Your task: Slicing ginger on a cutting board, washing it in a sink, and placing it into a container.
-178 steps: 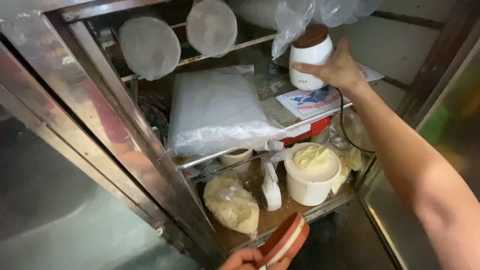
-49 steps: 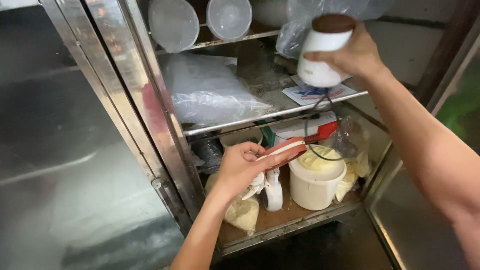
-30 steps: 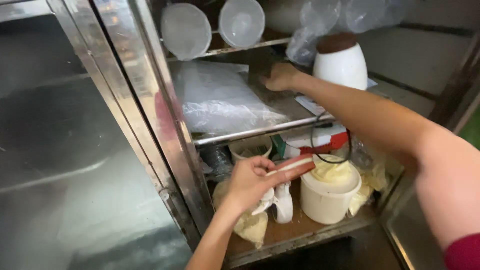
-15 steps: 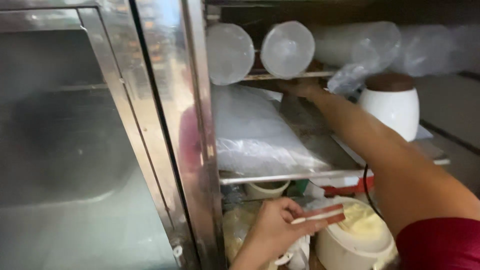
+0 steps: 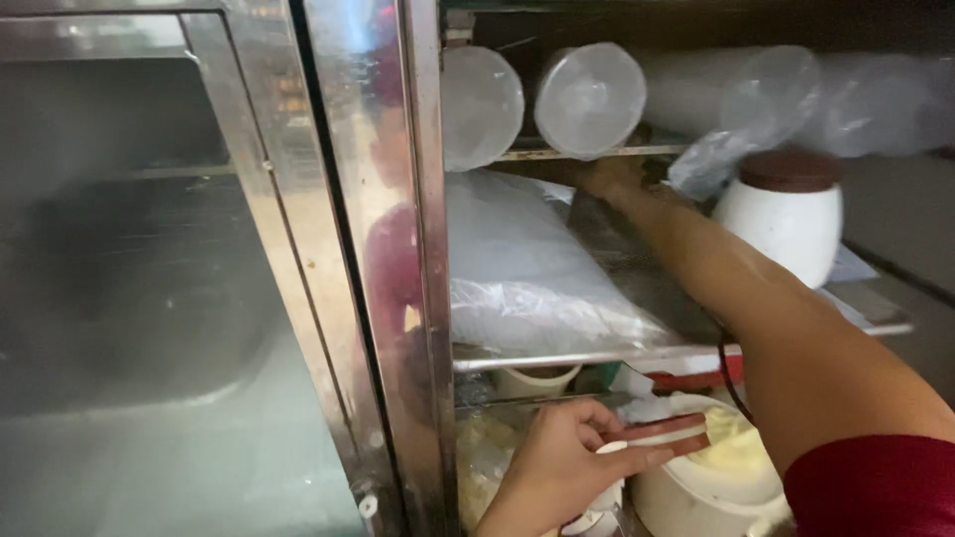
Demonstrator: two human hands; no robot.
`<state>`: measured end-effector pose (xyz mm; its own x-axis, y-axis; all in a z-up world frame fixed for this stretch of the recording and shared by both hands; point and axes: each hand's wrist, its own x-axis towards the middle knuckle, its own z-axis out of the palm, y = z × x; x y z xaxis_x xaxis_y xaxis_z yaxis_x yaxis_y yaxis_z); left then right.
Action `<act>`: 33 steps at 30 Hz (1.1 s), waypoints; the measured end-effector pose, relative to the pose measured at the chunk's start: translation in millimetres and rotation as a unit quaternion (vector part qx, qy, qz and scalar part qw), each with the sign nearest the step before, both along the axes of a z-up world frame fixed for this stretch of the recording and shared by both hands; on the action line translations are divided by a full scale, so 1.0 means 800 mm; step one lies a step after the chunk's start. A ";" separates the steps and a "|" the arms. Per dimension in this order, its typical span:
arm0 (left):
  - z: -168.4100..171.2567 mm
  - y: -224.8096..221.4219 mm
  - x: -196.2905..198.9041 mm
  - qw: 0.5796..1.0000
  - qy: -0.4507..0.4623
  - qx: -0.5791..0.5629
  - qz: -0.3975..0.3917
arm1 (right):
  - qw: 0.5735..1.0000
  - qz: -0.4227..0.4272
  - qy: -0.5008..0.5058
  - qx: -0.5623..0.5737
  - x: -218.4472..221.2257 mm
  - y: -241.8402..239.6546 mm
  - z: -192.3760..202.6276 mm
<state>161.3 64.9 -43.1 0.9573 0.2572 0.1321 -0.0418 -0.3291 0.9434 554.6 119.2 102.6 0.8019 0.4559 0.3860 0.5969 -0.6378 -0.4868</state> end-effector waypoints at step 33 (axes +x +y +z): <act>0.131 -0.025 -0.198 0.990 -0.134 0.039 -0.010 | 0.927 0.027 -0.102 0.361 -0.462 -0.355 -0.047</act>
